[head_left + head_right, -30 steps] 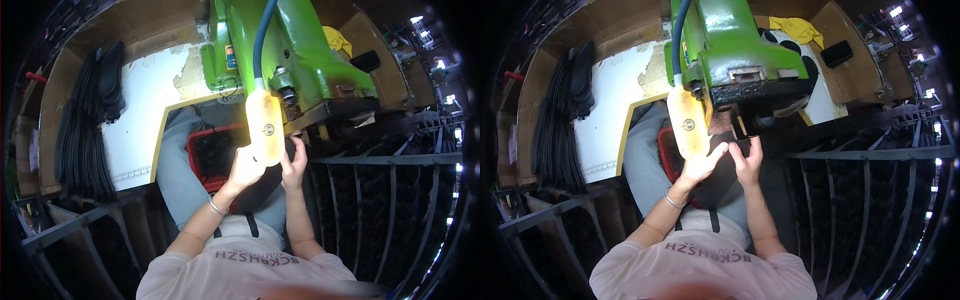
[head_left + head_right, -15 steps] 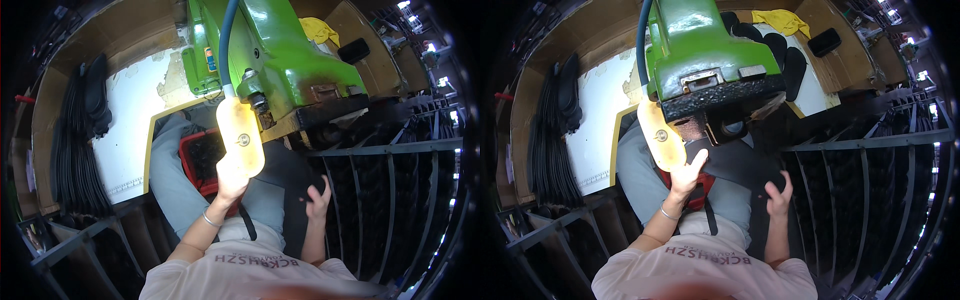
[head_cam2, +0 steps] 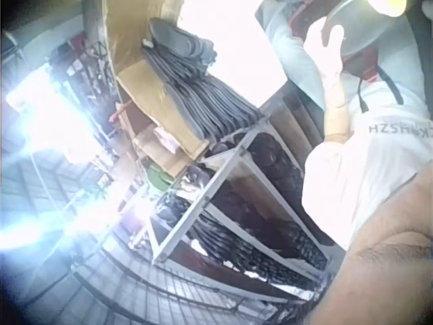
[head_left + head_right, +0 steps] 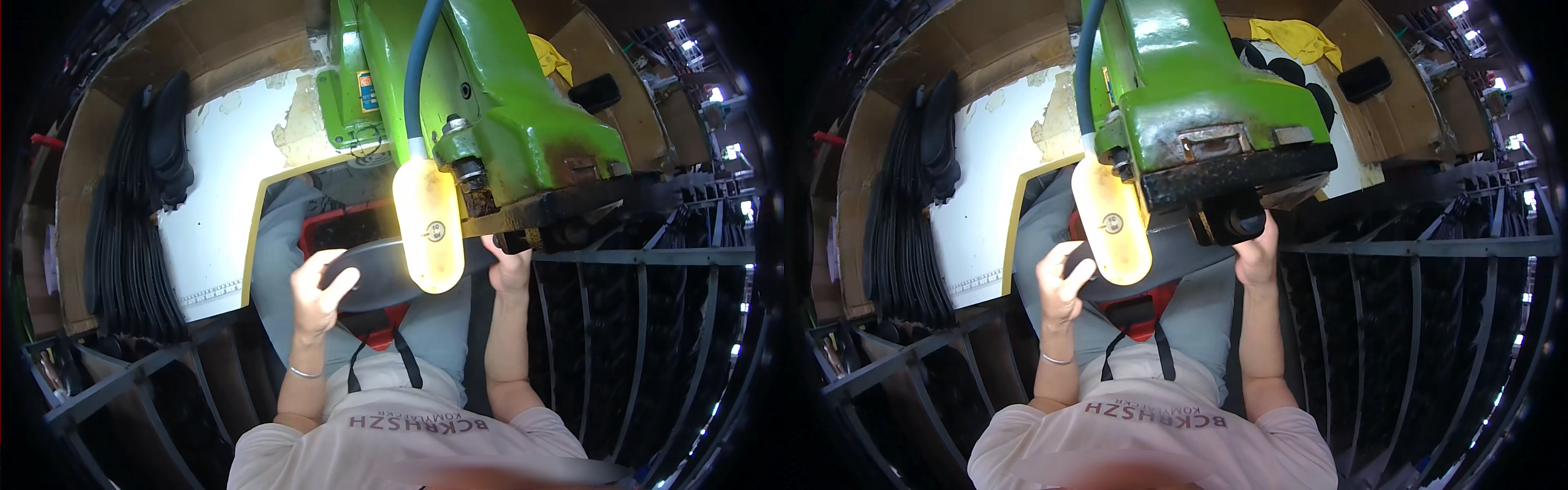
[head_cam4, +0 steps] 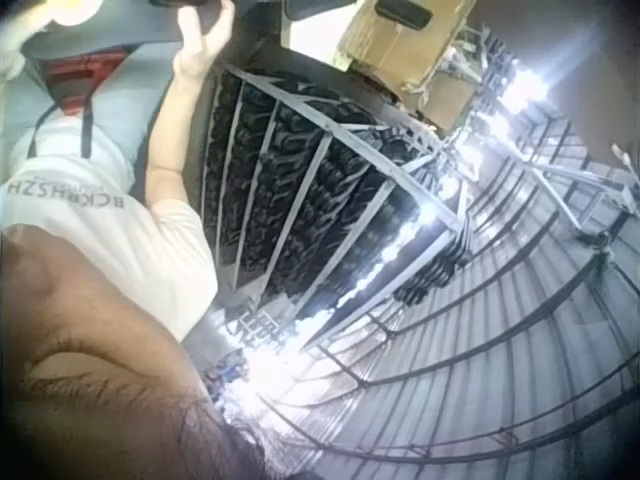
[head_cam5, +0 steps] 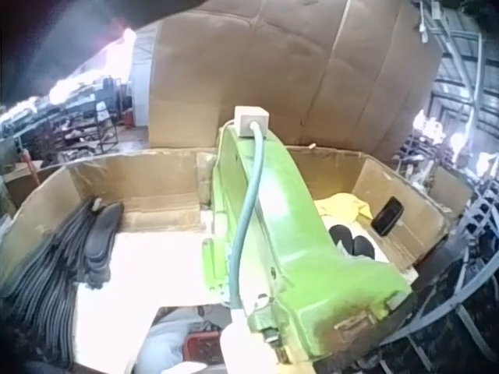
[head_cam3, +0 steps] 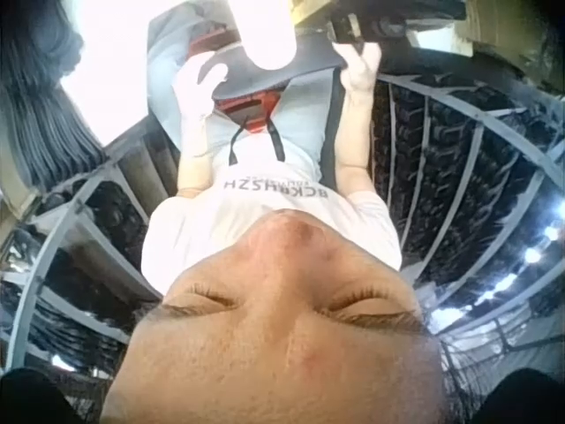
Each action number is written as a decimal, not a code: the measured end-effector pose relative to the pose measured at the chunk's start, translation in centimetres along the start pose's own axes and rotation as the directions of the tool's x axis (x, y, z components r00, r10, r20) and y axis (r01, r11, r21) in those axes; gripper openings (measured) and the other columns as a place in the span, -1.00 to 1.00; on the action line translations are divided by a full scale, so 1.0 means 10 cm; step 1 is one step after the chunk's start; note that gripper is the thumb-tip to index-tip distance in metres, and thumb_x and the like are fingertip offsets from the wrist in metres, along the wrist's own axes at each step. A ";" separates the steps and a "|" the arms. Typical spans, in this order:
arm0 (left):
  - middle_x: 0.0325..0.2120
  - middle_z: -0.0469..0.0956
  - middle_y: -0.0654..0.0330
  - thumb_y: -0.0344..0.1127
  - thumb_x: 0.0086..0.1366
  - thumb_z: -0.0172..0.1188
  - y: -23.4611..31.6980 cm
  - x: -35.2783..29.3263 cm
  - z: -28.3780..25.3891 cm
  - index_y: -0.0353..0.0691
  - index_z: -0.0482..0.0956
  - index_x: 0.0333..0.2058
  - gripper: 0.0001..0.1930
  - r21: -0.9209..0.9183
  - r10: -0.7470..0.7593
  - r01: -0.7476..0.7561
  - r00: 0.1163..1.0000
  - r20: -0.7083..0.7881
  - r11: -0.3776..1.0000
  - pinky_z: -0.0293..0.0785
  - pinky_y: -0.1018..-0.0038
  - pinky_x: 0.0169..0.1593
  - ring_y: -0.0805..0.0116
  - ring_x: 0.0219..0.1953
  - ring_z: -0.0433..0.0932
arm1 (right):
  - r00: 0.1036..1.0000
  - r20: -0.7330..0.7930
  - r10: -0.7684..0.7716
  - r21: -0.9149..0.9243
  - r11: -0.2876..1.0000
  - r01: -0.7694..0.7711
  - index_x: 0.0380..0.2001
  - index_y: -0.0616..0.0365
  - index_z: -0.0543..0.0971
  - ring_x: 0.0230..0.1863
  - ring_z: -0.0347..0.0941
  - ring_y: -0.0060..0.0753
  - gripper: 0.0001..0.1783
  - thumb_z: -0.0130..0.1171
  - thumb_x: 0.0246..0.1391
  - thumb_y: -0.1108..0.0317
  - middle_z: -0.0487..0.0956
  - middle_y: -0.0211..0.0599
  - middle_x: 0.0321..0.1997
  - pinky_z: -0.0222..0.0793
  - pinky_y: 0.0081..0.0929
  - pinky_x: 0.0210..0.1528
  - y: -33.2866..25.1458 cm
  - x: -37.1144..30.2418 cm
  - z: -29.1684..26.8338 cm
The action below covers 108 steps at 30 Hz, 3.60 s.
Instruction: Buffing or processing shoe soles using a workstation machine.
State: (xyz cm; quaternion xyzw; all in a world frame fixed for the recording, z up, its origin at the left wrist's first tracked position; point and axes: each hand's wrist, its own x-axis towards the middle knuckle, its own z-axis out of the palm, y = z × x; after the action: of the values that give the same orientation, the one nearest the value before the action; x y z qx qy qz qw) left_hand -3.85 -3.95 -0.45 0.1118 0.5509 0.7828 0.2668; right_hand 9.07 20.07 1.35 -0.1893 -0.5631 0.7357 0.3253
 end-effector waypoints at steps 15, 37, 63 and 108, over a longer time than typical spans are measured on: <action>-0.35 0.57 0.19 -0.57 0.08 0.26 -0.90 -0.79 0.03 -0.40 0.49 -0.27 -0.79 0.169 -0.403 0.373 0.891 0.207 0.912 0.50 0.58 -0.18 0.52 -0.30 0.54 | 0.948 0.315 0.044 -0.322 0.944 0.063 -0.01 0.41 0.32 0.03 0.37 -0.37 -0.50 0.19 -0.05 0.54 0.44 -0.13 0.01 0.20 -0.46 0.13 0.13 -0.06 0.38; 0.10 0.28 0.13 0.40 0.00 0.05 0.94 2.38 -2.16 0.13 0.31 0.12 -0.24 0.814 0.514 0.577 0.719 -0.468 -0.065 -0.21 -0.38 0.11 -0.03 0.19 0.15 | 0.801 -0.599 -0.015 0.030 0.999 0.042 0.30 -0.06 -0.15 -0.67 0.46 -0.32 -0.19 0.02 0.06 0.44 0.46 -0.10 -0.52 0.40 -0.49 -0.73 0.12 1.21 -1.15; -0.16 0.49 0.05 -0.02 -0.03 0.32 0.01 1.01 -1.29 -0.23 0.34 0.00 -0.34 0.909 0.642 0.329 0.646 -0.414 0.255 0.14 0.12 0.10 0.04 -0.04 0.35 | 0.845 -0.494 0.205 0.042 0.976 -0.212 0.07 0.18 0.24 -0.70 0.35 -0.58 -0.55 0.06 0.13 0.36 0.45 -0.32 -0.55 0.29 -0.62 -0.75 0.85 0.35 -0.86; -0.48 0.58 0.01 -0.45 0.05 0.16 -0.25 0.18 0.82 -0.45 0.52 -0.35 -0.81 0.269 0.278 -0.319 0.943 0.182 0.909 0.47 0.47 -0.31 0.23 -0.46 0.58 | 0.947 -0.306 0.095 0.069 0.995 -0.078 -0.09 0.26 0.34 -0.10 0.39 -0.34 -0.53 0.11 -0.17 0.67 0.43 -0.20 -0.14 0.34 -0.43 -0.02 -0.07 -0.64 -0.78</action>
State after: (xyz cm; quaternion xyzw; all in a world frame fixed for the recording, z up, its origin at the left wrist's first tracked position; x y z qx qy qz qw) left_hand -0.72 4.24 0.04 0.2877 0.6175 0.7139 0.1621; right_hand 18.85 21.28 -0.89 -0.3176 -0.4756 0.7260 0.3820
